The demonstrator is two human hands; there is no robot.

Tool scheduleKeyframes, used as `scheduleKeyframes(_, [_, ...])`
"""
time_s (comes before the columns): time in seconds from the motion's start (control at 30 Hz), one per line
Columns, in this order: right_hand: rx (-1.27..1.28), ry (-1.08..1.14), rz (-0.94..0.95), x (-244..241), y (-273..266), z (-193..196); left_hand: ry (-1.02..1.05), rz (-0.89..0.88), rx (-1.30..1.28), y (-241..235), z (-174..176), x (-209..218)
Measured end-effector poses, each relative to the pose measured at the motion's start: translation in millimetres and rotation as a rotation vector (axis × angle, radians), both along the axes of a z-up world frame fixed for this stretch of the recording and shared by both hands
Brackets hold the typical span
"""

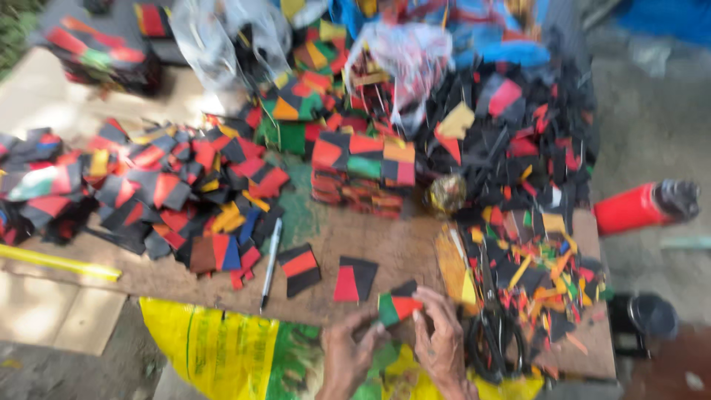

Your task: The person applies glue to small rectangular leather pieces and presses them together. They then use scissors to trim the edges of the assembled pieces and stack them with other completed units on the table.

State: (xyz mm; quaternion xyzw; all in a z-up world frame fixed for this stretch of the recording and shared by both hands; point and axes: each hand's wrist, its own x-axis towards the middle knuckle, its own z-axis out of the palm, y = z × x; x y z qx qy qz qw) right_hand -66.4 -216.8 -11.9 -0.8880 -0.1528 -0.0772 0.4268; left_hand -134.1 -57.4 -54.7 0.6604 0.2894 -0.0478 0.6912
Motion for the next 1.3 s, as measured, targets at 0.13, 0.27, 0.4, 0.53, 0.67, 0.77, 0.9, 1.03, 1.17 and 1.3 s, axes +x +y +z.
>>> scheduleKeyframes(0.13, [0.105,0.004,0.049,20.2,0.9,-27.9,-0.073,-0.052,0.162,-4.0,-42.6,7.1])
scheduleKeyframes(0.27, [0.395,0.061,0.057,36.8,4.5,-66.1,-0.197,-0.345,0.415,24.3,-42.1,26.4])
scheduleKeyframes(0.4, [0.547,0.033,0.012,49.3,2.0,-104.3,-0.512,-0.374,0.463,109.9,9.3,64.6])
scheduleKeyframes(0.53, [0.451,0.015,-0.037,54.5,-13.8,-143.8,-0.447,0.007,0.653,217.3,73.7,187.2])
scheduleKeyframes(0.67, [0.439,-0.02,0.044,62.5,-33.1,-191.2,-0.676,-0.233,0.986,264.0,103.7,325.6])
scheduleKeyframes(0.77, [0.449,-0.037,0.062,67.8,-42.5,-223.4,-0.335,-0.251,1.104,272.6,95.4,381.1])
scheduleKeyframes(0.9, [0.335,-0.021,0.035,65.0,-54.0,-246.2,0.023,-0.094,1.003,279.8,77.5,402.5])
scheduleKeyframes(1.03, [0.314,-0.011,-0.006,62.2,-66.3,-250.0,0.146,-0.062,0.927,284.2,67.4,397.4])
scheduleKeyframes(1.17, [0.32,-0.085,0.142,71.7,-63.5,-249.9,0.14,-0.069,0.986,285.2,65.6,392.9])
scheduleKeyframes(1.3, [0.232,-0.028,0.044,76.0,-65.3,-245.4,0.048,-0.107,1.019,290.3,56.2,399.1])
